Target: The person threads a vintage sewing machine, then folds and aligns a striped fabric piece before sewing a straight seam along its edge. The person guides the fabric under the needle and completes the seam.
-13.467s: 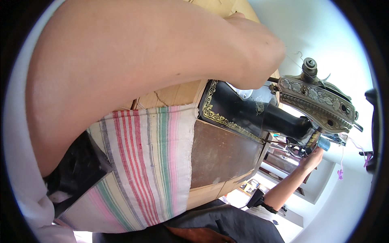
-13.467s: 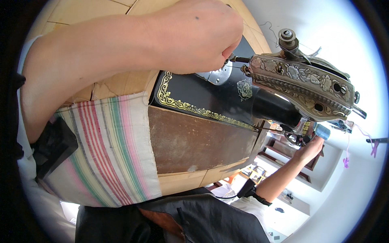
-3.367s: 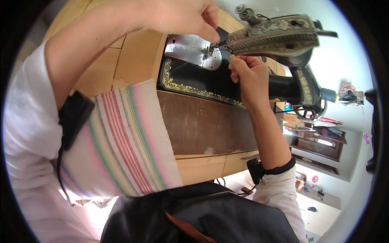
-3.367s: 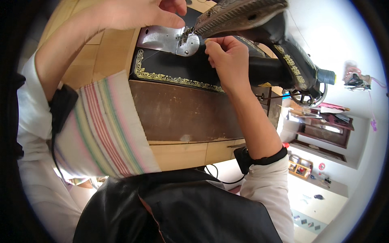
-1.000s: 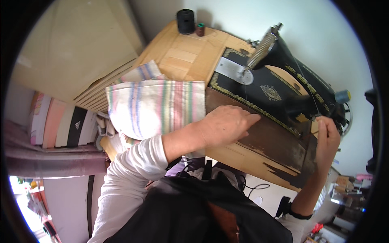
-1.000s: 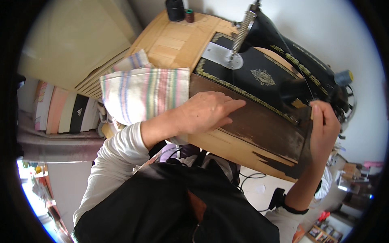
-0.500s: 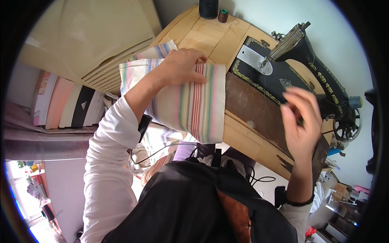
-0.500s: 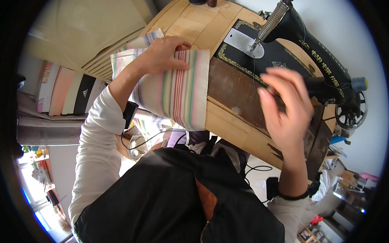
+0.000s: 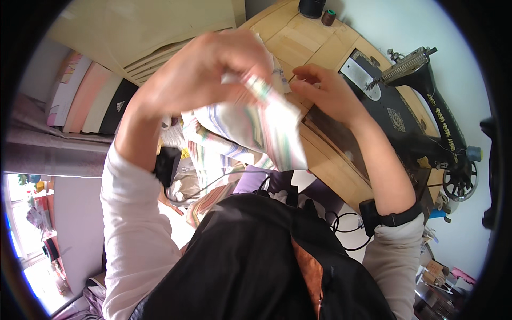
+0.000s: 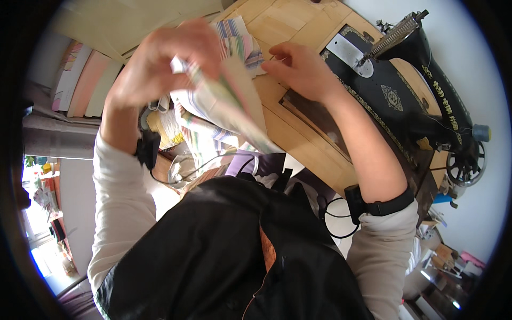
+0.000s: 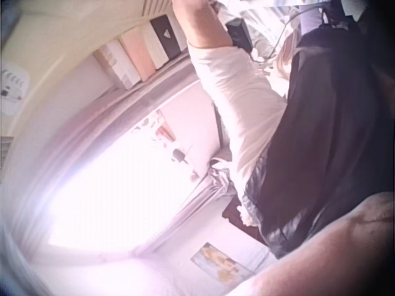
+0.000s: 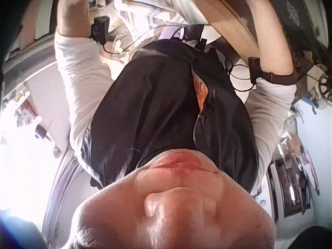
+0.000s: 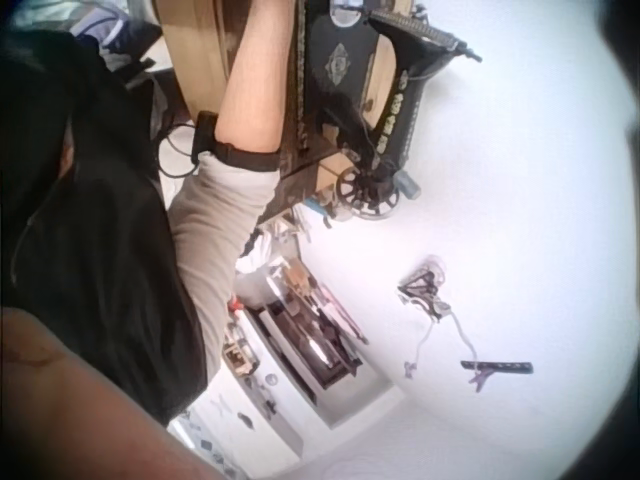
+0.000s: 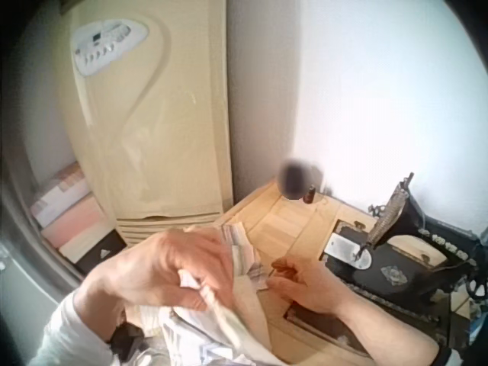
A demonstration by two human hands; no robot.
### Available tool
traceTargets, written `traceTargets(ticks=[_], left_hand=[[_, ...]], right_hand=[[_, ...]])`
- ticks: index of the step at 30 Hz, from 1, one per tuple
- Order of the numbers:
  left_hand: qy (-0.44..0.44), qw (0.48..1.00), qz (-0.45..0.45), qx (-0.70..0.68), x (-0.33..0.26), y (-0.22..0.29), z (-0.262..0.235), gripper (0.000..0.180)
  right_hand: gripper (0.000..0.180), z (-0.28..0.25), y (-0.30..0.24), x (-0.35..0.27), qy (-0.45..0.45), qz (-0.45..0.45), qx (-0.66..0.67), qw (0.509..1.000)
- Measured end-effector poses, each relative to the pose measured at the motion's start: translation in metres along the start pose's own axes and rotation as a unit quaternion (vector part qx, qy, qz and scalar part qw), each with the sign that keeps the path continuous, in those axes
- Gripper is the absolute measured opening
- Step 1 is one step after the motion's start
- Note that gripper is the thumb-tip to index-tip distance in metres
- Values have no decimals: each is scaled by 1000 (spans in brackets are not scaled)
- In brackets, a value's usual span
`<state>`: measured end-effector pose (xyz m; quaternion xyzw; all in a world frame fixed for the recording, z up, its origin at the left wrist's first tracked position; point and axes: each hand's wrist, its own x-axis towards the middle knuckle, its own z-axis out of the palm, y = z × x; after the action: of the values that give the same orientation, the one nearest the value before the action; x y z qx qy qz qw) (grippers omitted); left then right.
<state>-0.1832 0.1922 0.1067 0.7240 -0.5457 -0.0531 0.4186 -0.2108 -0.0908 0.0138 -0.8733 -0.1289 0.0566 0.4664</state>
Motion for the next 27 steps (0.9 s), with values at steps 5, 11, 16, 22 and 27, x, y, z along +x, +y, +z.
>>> traceTargets(ticks=[5,11,16,22,27], left_hand=[[52,999,3,5,-52,35,-7,18],[88,995,-9,-37,-73,37,-3,13],[207,974,-9,-96,-115,38,-29,24],[286,957,49,-25,-193,31,-98,28],[335,938,56,-76,-230,24,-160,23]], right_hand=[[57,21,-27,29,4,70,-67,995],[38,68,-38,55,48,-85,-264,960],[23,71,-30,73,72,-118,-124,983],[18,49,-63,89,169,-119,16,978],[21,29,-102,110,264,-181,57,946]])
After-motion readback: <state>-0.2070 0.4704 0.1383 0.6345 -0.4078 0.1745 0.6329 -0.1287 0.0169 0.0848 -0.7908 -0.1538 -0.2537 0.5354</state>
